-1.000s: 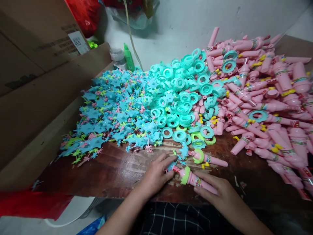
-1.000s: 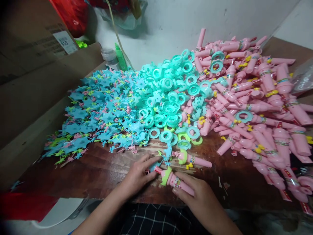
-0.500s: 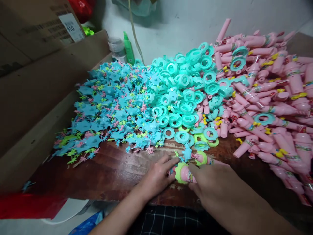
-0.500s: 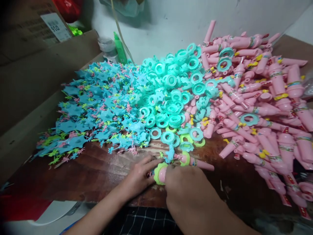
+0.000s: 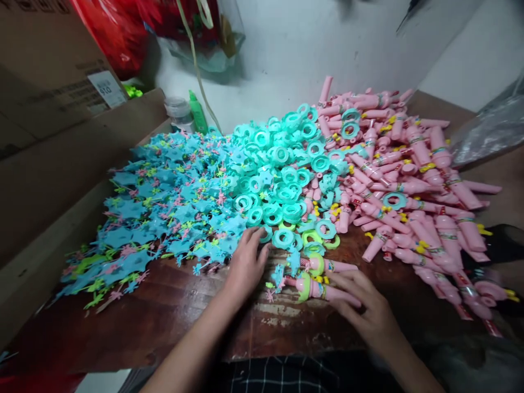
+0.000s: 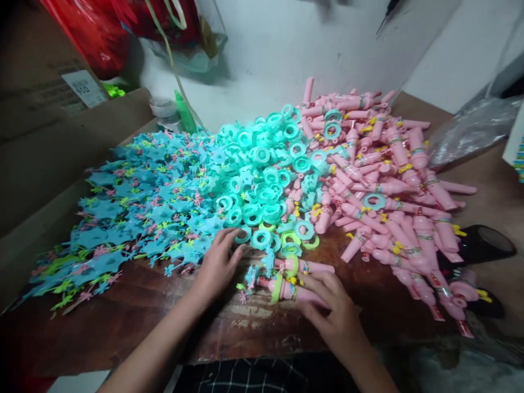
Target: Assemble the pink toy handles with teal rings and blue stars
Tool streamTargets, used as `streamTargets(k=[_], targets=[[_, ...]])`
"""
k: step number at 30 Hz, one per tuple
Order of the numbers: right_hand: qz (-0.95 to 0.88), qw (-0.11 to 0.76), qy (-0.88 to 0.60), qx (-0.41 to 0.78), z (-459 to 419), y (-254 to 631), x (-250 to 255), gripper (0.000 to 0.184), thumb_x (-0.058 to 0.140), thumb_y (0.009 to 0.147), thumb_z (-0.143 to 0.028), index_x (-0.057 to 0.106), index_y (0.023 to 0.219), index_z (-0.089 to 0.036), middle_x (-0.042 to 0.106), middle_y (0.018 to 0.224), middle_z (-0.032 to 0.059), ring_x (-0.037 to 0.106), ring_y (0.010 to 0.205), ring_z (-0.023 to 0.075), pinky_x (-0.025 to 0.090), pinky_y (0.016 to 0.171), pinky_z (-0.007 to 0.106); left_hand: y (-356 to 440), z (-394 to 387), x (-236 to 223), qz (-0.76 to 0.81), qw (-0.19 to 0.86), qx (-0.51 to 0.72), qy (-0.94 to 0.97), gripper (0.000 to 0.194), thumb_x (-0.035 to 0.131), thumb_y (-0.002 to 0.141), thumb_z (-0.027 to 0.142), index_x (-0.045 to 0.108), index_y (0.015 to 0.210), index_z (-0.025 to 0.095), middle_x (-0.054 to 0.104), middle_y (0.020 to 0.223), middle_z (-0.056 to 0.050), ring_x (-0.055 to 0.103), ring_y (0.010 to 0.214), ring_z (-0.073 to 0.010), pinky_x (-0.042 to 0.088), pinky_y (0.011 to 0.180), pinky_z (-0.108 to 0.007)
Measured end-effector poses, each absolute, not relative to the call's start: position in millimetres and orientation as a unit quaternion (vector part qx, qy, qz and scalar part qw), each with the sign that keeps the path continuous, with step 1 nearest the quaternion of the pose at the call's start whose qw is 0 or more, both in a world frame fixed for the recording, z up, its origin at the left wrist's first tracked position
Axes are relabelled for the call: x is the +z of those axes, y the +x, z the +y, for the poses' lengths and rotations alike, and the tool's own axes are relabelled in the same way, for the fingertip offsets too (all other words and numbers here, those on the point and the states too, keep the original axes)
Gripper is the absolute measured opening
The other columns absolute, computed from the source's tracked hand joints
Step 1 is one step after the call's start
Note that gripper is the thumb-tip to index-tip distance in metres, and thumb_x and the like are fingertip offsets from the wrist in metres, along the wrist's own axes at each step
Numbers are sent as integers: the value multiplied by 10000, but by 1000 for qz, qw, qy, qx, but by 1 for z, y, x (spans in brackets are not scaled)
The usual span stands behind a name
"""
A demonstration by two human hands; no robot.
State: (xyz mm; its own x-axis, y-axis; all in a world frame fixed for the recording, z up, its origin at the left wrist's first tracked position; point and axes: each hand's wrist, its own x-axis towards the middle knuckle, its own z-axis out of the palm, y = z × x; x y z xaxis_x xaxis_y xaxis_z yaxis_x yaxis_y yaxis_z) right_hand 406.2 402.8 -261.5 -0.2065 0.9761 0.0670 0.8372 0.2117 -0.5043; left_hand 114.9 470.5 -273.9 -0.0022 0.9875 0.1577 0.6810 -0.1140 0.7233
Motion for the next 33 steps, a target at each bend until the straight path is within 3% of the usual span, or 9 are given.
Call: streamTargets(k=[4, 7, 10, 15, 18, 21, 23, 26, 33], targets=[[-583, 172, -789, 89, 447, 436, -249, 467, 411, 936, -483, 560, 1311, -249, 536, 1223, 78, 576, 1019, 140, 486, 971, 297, 114, 479, -278, 656, 46, 184, 731, 231, 497, 912, 312, 633, 1022, 161, 492, 1377, -119, 491, 1156, -331, 513, 953, -502], [-545, 102, -828, 82, 475, 451, -252, 536, 436, 894, -511, 536, 1324, -206, 476, 1279, 160, 539, 1104, 310, 418, 981, 545, 114, 468, -281, 660, 6, 168, 732, 233, 543, 894, 388, 620, 926, 170, 540, 1303, -113, 482, 1158, -339, 532, 900, -480], [-527, 114, -836, 99, 490, 454, -258, 576, 523, 824, -451, 505, 1291, -116, 440, 1286, 216, 482, 1171, 390, 367, 988, 613, 116, 452, -285, 628, 17, 170, 759, 212, 504, 922, 366, 602, 884, 182, 611, 1197, -88, 472, 1220, -324, 527, 909, -467], [-434, 197, -841, 255, 492, 458, -243, 617, 507, 699, -295, 390, 1278, -116, 551, 1079, 142, 597, 803, 165, 535, 741, 368, 108, 439, -291, 594, 84, 222, 769, 173, 483, 943, 315, 591, 1009, 196, 640, 1161, -67, 519, 1186, -257, 507, 949, -432], [-405, 268, -791, 372, 478, 456, -226, 590, 406, 703, -309, 359, 1277, -179, 557, 1026, 67, 436, 535, 26, 383, 456, 163, 102, 437, -281, 587, 152, 323, 726, 231, 524, 932, 321, 570, 1141, 235, 633, 1201, -52, 538, 1183, -207, 473, 1014, -396], [-402, 312, -747, 428, 453, 434, -210, 545, 479, 739, -457, 416, 1205, -181, 538, 919, 25, 282, 478, -21, 201, 387, 104, 106, 439, -258, 612, 263, 459, 588, 290, 587, 897, 373, 575, 1164, 258, 633, 1212, -48, 564, 1173, -191, 460, 1036, -371], [-418, 306, -708, 480, 433, 409, -203, 611, 561, 757, -580, 456, 1201, -174, 549, 911, 28, 385, 541, -14, 295, 435, 82, 115, 440, -240, 587, 388, 546, 454, 318, 612, 874, 405, 557, 1155, 265, 624, 1245, -53, 579, 1169, -200, 497, 982, -354], [-510, 229, -623, 547, 403, 367, -205, 627, 585, 805, -609, 517, 1257, -179, 597, 1072, 69, 590, 882, 71, 509, 752, 118, 138, 438, -219, 462, 572, 621, 271, 369, 593, 878, 393, 481, 1212, 284, 610, 1281, -64, 626, 1086, -191, 536, 891, -327], [-672, 219, -571, 418, 365, 325, -236, 500, 454, 921, -476, 479, 1365, -248, 553, 1261, 62, 563, 1176, 140, 482, 991, 201, 169, 408, -225, 309, 708, 613, 163, 565, 673, 784, 230, 486, 1316, 246, 635, 1052, -50, 591, 954, -129, 503, 806, -207]])
